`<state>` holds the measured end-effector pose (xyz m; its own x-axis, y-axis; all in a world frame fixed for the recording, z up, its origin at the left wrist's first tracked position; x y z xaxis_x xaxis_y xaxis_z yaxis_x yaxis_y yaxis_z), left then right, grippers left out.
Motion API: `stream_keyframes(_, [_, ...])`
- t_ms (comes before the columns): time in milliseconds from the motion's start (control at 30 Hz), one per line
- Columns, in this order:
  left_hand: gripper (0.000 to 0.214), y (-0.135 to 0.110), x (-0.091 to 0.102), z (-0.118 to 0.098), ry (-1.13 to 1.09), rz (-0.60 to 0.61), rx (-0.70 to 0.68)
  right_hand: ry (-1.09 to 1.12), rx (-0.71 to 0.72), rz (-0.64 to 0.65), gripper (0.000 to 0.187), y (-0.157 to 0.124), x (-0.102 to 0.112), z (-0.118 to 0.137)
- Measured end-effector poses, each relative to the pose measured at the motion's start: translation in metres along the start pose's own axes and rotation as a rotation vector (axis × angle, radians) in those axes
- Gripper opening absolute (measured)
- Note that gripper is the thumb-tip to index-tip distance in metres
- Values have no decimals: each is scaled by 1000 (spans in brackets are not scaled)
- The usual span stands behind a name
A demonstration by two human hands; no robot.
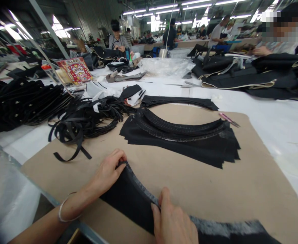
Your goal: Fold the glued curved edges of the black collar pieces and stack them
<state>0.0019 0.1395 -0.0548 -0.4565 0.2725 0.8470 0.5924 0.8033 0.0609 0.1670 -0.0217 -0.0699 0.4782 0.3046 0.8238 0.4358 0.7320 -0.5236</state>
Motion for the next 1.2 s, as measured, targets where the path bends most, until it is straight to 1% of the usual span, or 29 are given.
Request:
stream_keyframes(100, [24,-13,0,-11,-123,-118,-218,-14,9,9,14,-1,-1,1])
stream_keyframes(133, [27,-20,-2,-16,-140,-114,-308,-21,10,5,14,-1,-2,1])
stream_keyframes(167, [29,-28,-5,-21,-135,-73,-398,-26,11,-1,14,0,-2,1])
stream_keyframes(233, [32,-43,-14,-29,-89,68,-555,-29,12,-13,14,-1,-2,2])
stream_keyframes(300, [35,-55,-24,-32,-24,157,-625,-34,11,-17,15,-2,-1,4])
stream_keyframes(400, [38,-65,-33,-30,69,163,-682,-65,-17,-24,16,-7,4,8])
stream_keyframes(500, [43,-67,-35,-28,161,138,-744,-88,-63,-42,16,-12,10,6])
stream_keyframes(567, [46,-68,-36,-27,204,121,-776,-68,-85,-25,16,-15,13,-1])
stream_keyframes(667, [46,-68,-36,-27,226,89,-813,2,-77,21,20,-19,17,-17])
stream_keyframes(733, [44,-68,-36,-27,232,70,-828,42,-61,25,22,-20,20,-26])
stream_keyframes(833, [45,-68,-36,-28,250,56,-833,45,-44,2,21,-18,24,-33])
stream_keyframes(967, [47,-68,-38,-29,276,31,-819,16,-37,-31,18,-15,26,-34])
stream_keyframes(1200, [48,-67,-40,-32,313,-2,-842,-11,-53,-26,19,-15,26,-33])
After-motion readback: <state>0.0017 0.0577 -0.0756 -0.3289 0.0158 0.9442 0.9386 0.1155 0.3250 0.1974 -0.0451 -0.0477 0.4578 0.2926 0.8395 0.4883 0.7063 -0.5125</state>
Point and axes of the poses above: each hand's wrist, its own y-axis towards the middle knuckle, its own x-axis out of the back of the hand, z = x × y, the point moved 2 cm from there along y, towards the middle knuckle, and after that the axes turned 8 degrees about -x, right-handed, at the moved point
